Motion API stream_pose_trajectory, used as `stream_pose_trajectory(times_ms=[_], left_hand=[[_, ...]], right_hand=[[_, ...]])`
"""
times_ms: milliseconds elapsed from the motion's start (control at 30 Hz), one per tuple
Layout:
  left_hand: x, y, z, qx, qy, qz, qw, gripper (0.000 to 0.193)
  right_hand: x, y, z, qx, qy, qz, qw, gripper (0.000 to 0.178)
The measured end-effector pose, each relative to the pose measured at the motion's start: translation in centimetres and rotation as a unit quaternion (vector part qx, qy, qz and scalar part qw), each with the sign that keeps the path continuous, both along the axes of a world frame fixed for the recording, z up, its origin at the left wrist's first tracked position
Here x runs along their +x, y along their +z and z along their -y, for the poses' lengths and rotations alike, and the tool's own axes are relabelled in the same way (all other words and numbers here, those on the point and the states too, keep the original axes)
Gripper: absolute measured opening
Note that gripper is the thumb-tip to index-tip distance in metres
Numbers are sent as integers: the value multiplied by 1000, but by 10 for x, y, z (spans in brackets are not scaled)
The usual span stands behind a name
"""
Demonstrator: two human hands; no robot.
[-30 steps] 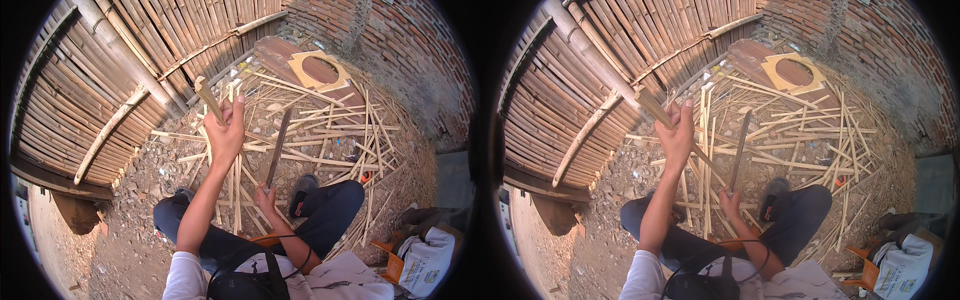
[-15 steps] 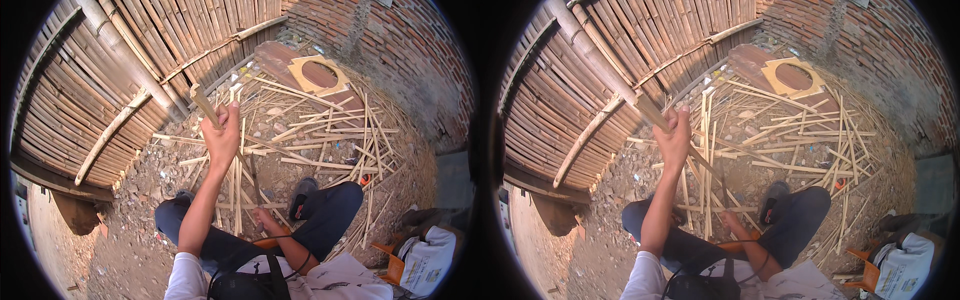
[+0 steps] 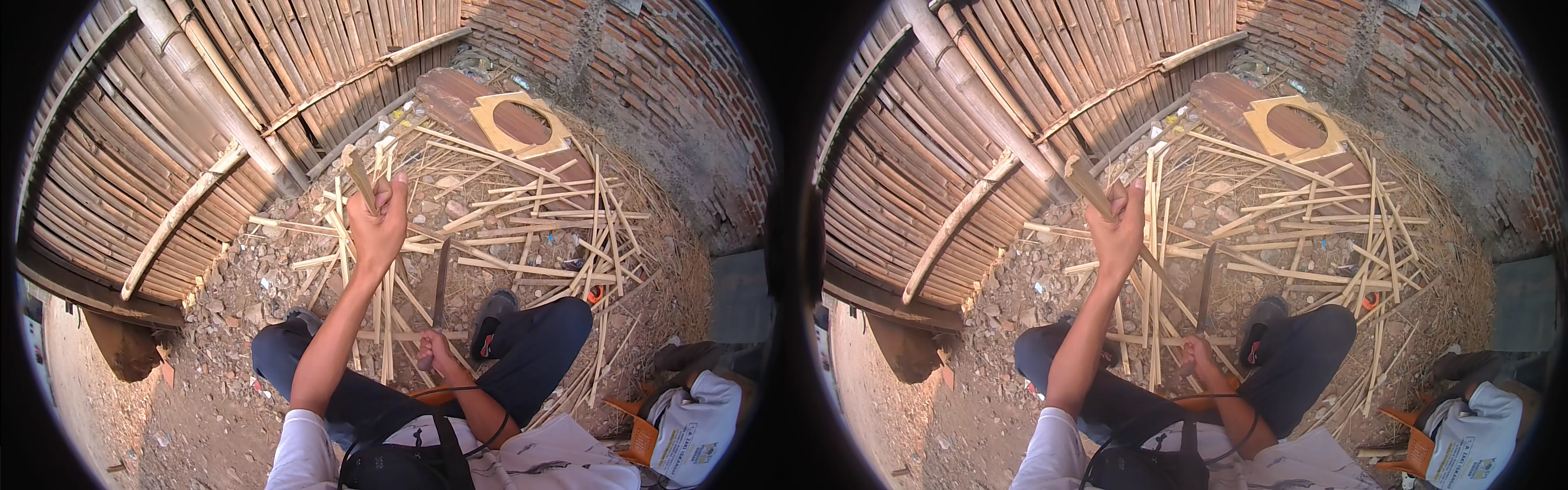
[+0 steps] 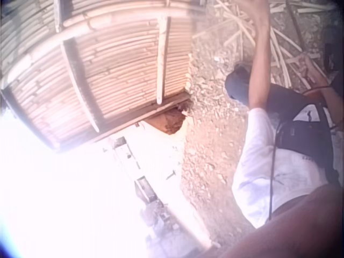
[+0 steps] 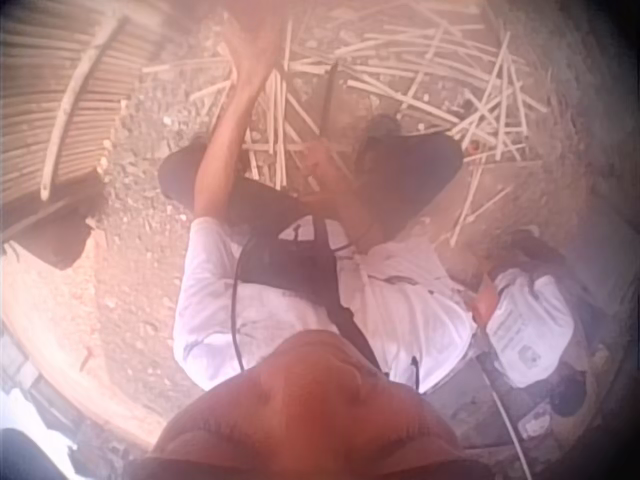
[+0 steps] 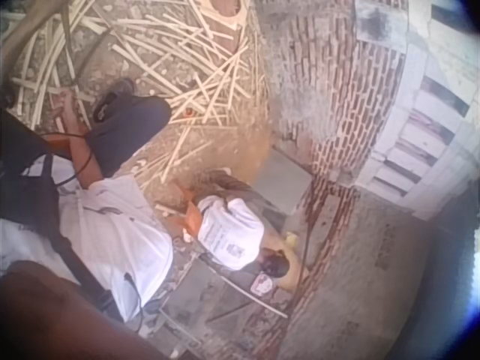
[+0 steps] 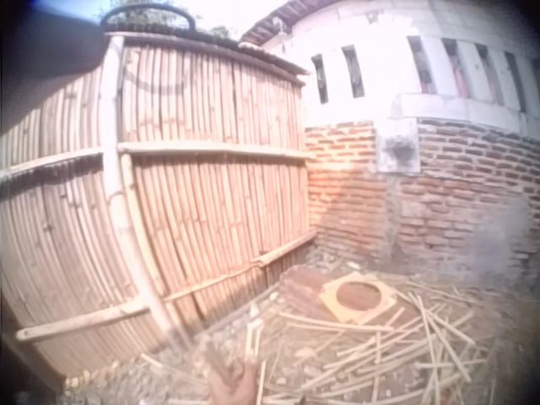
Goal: The person sits on a small stool and uses a large knife to split long bamboo poles into thin strips. They hold the bamboo with one hand and repeatedly strike the end with the knife to drive the split down the length of the pole. The resulting strips are dropped onto a pile on the ground.
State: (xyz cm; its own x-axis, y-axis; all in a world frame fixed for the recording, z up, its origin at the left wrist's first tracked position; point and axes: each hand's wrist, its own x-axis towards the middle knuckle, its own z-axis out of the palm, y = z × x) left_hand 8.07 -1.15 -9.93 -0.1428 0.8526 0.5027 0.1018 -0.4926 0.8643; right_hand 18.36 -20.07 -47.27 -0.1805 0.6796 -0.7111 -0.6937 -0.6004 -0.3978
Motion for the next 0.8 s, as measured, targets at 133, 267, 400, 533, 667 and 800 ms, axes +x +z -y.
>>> stream_pose_trajectory(times_ms=[133, 267, 400, 533, 667, 800], left_hand=[[4, 5, 2, -19, -6, 6, 1000, 55], [9, 5, 3, -5, -25, 29, 999, 55], [14, 0, 0, 0, -40, 35, 999, 54], [15, -2, 1, 6, -30, 14, 999, 54], [13, -5, 0, 14, -18, 28, 999, 54], [19, -3, 3, 5, -37, 49, 998, 53]], right_hand=[[7, 0, -2, 21, -19, 79, 997, 22], [7, -1, -1, 13, -24, 84, 996, 22], [4, 1, 0, 14, -18, 143, 989, 23], [1, 46, -20, 47, -16, 246, 968, 24], [3, 99, -49, 163, -88, 235, 954, 22], [-7, 24, -25, 108, 1, 353, 929, 21]])
